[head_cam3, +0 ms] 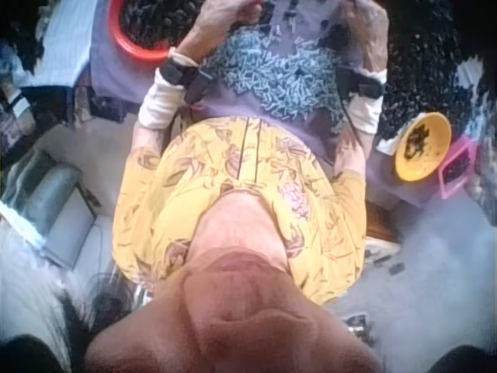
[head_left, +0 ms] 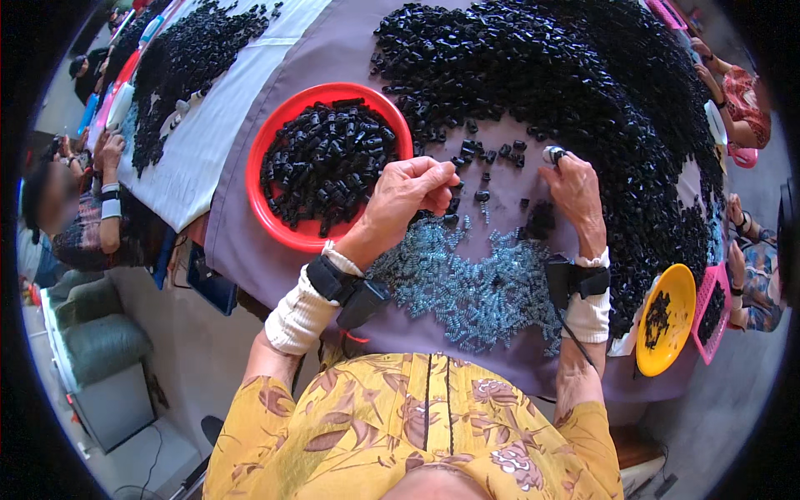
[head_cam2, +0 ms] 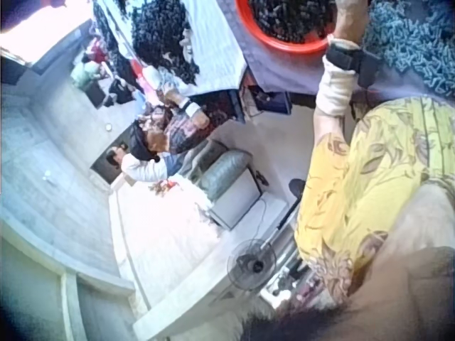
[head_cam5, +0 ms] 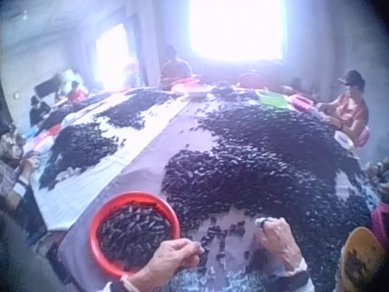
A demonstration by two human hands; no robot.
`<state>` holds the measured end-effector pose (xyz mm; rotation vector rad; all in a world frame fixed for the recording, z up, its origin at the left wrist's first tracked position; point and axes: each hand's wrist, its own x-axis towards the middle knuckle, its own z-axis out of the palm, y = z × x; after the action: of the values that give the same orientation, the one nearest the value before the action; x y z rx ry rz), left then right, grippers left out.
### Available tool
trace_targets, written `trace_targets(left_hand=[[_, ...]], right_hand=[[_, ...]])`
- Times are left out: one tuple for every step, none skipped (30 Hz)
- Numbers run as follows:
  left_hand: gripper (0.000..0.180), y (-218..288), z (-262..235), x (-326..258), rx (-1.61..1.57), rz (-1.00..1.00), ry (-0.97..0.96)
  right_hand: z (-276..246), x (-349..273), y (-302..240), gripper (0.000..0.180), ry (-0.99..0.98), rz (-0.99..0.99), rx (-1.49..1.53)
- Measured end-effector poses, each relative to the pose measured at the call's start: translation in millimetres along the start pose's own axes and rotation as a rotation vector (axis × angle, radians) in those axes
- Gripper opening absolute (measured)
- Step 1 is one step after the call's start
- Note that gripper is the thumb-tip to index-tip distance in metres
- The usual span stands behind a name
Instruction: Manually sorting and assembling small black plastic components at a factory workstation.
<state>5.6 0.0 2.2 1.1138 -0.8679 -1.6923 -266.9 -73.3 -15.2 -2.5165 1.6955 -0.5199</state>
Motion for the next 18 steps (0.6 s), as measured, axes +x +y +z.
trace_targets(left_hand=[[0.025,-1,1,1,-0.015,-0.005,-0.019],[0.025,-2,1,2,-0.014,-0.003,-0.016],[0.025,-3,1,2,-0.017,-0.006,-0.02],[0.025,-3,1,2,-0.02,-0.009,-0.024],[0.025,-3,1,1,-0.019,-0.009,-0.023],[0.025,-3,2,1,-0.019,-0.005,-0.021],[0.025,-3,2,1,-0.019,-0.001,-0.019],[0.025,-2,2,0,-0.018,-0.001,-0.022],[0.026,-2,2,-1,-0.013,-0.004,-0.015],[0.026,-1,2,-1,-0.009,-0.007,-0.01],[0.026,-1,2,0,-0.01,-0.007,-0.01],[0.026,-1,2,0,-0.011,-0.007,-0.011],[0.026,-1,2,0,-0.012,-0.008,-0.012],[0.026,-1,2,0,-0.012,-0.007,-0.012],[0.026,-2,2,1,-0.015,-0.006,-0.021],[0.026,-2,3,3,-0.019,-0.006,-0.03],[0.026,-2,5,4,-0.02,-0.008,-0.032],[0.025,-3,8,7,-0.005,-0.011,-0.045]], right_hand=[[-2,2,-2,0.022,0.0,-0.004,0.002],[-4,5,-5,0.02,-0.022,0.0,0.054],[-5,8,-8,0.019,-0.044,0.006,0.106],[-2,10,-12,0.019,-0.044,0.006,0.107],[1,15,-16,0.018,-0.02,-0.006,0.15],[3,18,-18,0.016,0.006,-0.016,0.191],[8,21,-16,0.016,0.007,-0.014,0.19],[15,23,-13,0.015,0.014,-0.048,0.113],[18,26,-13,0.014,0.021,-0.087,0.037],[20,27,-14,0.014,0.021,-0.087,0.038],[21,29,-15,0.013,-0.006,-0.088,-0.027],[20,31,-17,0.012,-0.031,-0.091,-0.092],[20,32,-17,0.012,-0.03,-0.092,-0.092],[20,33,-16,0.013,-0.046,-0.109,-0.112],[20,34,-16,0.013,-0.064,-0.126,-0.133],[20,34,-16,0.013,-0.066,-0.125,-0.134],[18,33,-15,0.013,-0.062,-0.112,-0.122],[17,31,-14,0.013,-0.059,-0.097,-0.11]])
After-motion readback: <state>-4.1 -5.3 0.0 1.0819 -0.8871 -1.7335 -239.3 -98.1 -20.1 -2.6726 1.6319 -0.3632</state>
